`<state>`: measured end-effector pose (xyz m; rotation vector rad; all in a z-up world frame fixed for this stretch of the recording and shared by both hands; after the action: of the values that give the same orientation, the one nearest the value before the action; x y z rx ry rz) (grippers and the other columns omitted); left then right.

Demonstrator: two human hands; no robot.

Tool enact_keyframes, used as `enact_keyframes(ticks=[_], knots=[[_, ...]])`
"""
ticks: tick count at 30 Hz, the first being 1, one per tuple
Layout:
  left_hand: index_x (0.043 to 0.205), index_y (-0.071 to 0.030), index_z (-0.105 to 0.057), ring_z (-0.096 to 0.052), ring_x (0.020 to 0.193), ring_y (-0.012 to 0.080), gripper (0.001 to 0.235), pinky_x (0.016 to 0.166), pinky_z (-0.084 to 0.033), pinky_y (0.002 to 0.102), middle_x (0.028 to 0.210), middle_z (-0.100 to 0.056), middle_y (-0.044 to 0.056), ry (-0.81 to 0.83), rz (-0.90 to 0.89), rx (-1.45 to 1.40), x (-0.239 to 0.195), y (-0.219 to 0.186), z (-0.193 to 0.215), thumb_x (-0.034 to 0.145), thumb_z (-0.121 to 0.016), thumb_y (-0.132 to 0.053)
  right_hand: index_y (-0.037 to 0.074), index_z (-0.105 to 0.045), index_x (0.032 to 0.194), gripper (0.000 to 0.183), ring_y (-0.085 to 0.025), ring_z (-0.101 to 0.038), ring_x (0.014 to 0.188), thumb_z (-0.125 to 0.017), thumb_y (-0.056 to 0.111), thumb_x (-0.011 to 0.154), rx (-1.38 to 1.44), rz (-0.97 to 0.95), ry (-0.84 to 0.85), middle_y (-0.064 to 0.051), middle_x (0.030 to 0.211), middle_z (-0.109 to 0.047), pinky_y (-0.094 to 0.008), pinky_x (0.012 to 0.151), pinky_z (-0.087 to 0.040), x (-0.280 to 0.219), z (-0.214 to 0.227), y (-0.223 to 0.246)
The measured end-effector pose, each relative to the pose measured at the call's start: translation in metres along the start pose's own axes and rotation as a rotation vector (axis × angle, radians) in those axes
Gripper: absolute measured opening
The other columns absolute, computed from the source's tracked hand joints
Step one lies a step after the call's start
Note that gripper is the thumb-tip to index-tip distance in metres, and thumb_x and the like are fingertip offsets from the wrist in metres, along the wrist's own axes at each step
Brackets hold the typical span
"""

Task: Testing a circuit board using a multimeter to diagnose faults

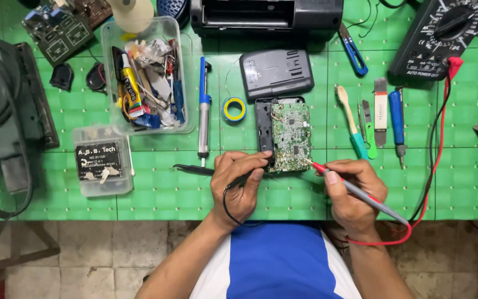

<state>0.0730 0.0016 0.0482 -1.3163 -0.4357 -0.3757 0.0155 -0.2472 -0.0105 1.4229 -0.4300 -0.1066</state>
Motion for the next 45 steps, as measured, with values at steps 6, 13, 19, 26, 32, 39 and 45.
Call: enact_keyframes(ticks=[6, 13, 19, 26, 32, 39, 45], knots=[[0.097, -0.009, -0.075, -0.07, 0.076, 0.026, 0.018, 0.082, -0.049, 0.034, 0.098, -0.08, 0.006, -0.025, 0.003, 0.009, -0.016, -0.008, 0.012, 0.102, -0.063, -0.022, -0.006, -0.063, 0.096, 0.013, -0.014, -0.062, 0.064, -0.068, 0.006, 0.096, 0.009, -0.002, -0.069, -0.02, 0.087, -0.07, -0.023, 0.053, -0.048, -0.025, 0.02, -0.005], [0.095, -0.005, -0.074, -0.071, 0.074, 0.0274, 0.02, 0.079, -0.05, 0.034, 0.095, -0.08, 0.009, -0.066, 0.019, -0.02, -0.029, -0.005, 0.022, 0.102, -0.062, -0.02, -0.005, -0.061, 0.097, 0.014, -0.013, -0.058, 0.058, -0.067, 0.007, 0.097, 0.011, 0.004, -0.058, -0.022, 0.088, -0.07, -0.024, 0.05, -0.045, -0.029, 0.021, -0.01], [0.094, -0.004, -0.074, -0.071, 0.074, 0.0278, 0.021, 0.079, -0.05, 0.033, 0.095, -0.08, 0.011, -0.05, 0.014, -0.023, -0.029, -0.006, 0.019, 0.102, -0.061, -0.019, -0.007, -0.062, 0.096, 0.014, -0.019, -0.066, 0.068, -0.07, 0.004, 0.093, 0.034, 0.043, -0.031, -0.024, 0.09, -0.071, -0.025, 0.055, -0.05, -0.029, 0.018, -0.01], [0.095, -0.004, -0.075, -0.071, 0.073, 0.0281, 0.022, 0.078, -0.051, 0.034, 0.095, -0.08, 0.012, -0.033, -0.006, -0.038, -0.027, -0.009, 0.015, 0.102, -0.062, -0.02, -0.007, -0.063, 0.092, 0.011, -0.022, -0.071, 0.071, -0.07, 0.002, 0.09, 0.027, 0.067, 0.008, -0.023, 0.086, -0.072, -0.027, 0.054, -0.053, -0.027, 0.01, 0.002], [0.102, -0.005, -0.073, -0.073, 0.081, 0.026, 0.021, 0.083, -0.05, 0.034, 0.102, -0.079, 0.011, 0.052, 0.03, 0.005, -0.034, -0.009, 0.012, 0.103, -0.06, -0.02, -0.005, -0.064, 0.096, 0.013, -0.024, -0.073, 0.079, -0.069, 0.007, 0.092, -0.131, 0.026, 0.029, -0.019, 0.09, -0.073, -0.029, 0.066, -0.056, -0.032, 0.007, 0.008], [0.109, -0.004, -0.07, -0.077, 0.095, 0.0267, 0.023, 0.089, -0.05, 0.033, 0.112, -0.076, 0.016, 0.174, 0.019, 0.072, -0.029, -0.017, 0.005, 0.105, -0.055, -0.02, -0.002, -0.065, 0.101, 0.016, -0.025, -0.074, 0.089, -0.068, 0.011, 0.093, -0.251, -0.028, 0.034, -0.016, 0.096, -0.073, -0.031, 0.082, -0.06, -0.032, 0.004, 0.009], [0.112, -0.005, -0.071, -0.073, 0.094, 0.0282, 0.023, 0.087, -0.052, 0.036, 0.11, -0.075, 0.015, 0.179, -0.013, 0.105, -0.031, -0.02, 0.006, 0.105, -0.057, -0.021, -0.002, -0.065, 0.102, 0.015, -0.024, -0.074, 0.09, -0.067, 0.01, 0.094, -0.264, -0.038, 0.047, -0.015, 0.097, -0.074, -0.03, 0.084, -0.06, -0.032, 0.004, 0.008]])
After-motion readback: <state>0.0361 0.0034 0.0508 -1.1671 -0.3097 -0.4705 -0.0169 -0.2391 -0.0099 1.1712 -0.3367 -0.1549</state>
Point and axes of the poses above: each hand's wrist, its own x-axis towards the middle knuckle, its own z-axis out of the back of the hand, y = z × x, the point moved 9 cm from there along x, towards the middle knuckle
